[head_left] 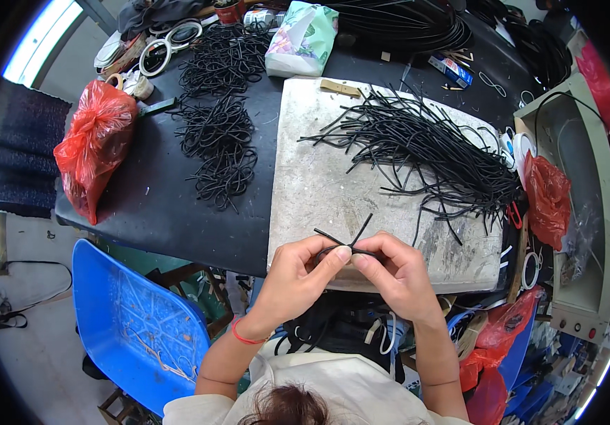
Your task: The person sits at a cluttered workbench and repeatedly ties black cords into small loops by hand. They pick up individual cords from a pile, form a loop, and secure it, placing the finished items on the table.
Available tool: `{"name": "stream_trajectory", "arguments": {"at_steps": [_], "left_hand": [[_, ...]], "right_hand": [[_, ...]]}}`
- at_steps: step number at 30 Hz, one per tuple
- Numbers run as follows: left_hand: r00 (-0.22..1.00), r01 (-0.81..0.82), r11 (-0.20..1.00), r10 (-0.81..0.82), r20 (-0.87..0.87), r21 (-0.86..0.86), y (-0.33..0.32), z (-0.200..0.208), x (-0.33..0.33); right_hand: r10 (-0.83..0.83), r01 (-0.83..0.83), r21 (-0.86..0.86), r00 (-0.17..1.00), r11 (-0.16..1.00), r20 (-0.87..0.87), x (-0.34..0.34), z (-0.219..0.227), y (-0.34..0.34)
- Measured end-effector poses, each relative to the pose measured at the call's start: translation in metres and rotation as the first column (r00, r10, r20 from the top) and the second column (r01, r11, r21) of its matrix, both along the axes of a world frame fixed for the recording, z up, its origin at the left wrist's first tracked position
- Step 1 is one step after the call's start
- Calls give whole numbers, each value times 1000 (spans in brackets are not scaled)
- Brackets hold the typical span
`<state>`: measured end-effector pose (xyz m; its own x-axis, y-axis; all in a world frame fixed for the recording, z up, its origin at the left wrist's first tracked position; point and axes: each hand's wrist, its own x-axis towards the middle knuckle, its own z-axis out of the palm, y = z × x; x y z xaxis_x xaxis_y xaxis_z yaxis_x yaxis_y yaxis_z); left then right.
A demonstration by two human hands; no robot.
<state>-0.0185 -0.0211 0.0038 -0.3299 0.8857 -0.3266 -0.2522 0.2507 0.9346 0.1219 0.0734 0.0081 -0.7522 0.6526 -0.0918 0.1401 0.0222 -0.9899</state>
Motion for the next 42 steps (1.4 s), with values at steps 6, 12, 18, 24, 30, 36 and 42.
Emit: {"name": "stream_trajectory", "arguments": {"at_steps": [6, 12, 18, 24, 30, 36, 42], "left_hand": [[970, -208, 942, 165, 179, 263, 10, 3, 14], [910, -145, 972, 59, 410, 182, 14, 8, -5], [917, 0, 979, -80, 390, 202, 9, 12, -3], [931, 75, 982, -132, 341, 176, 5, 9, -2], [909, 77, 986, -131, 395, 151, 4, 13, 0], [833, -359, 914, 222, 508, 190, 13, 4, 5], [902, -304, 929, 210, 377, 211, 13, 4, 12]], "right_hand": [[-183, 122, -388, 975, 914, -124, -15, 9, -6], [-301, 285, -142, 947, 948, -111, -8, 4, -10], [-113, 59, -258, 973, 964, -201, -25, 14, 0], [-227, 40, -596, 944, 802, -241, -23, 10, 2], [-227, 53, -677, 959, 734, -172, -23, 15, 5], [-314, 171, -500, 925, 849, -216, -31, 14, 0], [-246, 210, -202, 954, 957, -172, -22, 4, -3]]}}
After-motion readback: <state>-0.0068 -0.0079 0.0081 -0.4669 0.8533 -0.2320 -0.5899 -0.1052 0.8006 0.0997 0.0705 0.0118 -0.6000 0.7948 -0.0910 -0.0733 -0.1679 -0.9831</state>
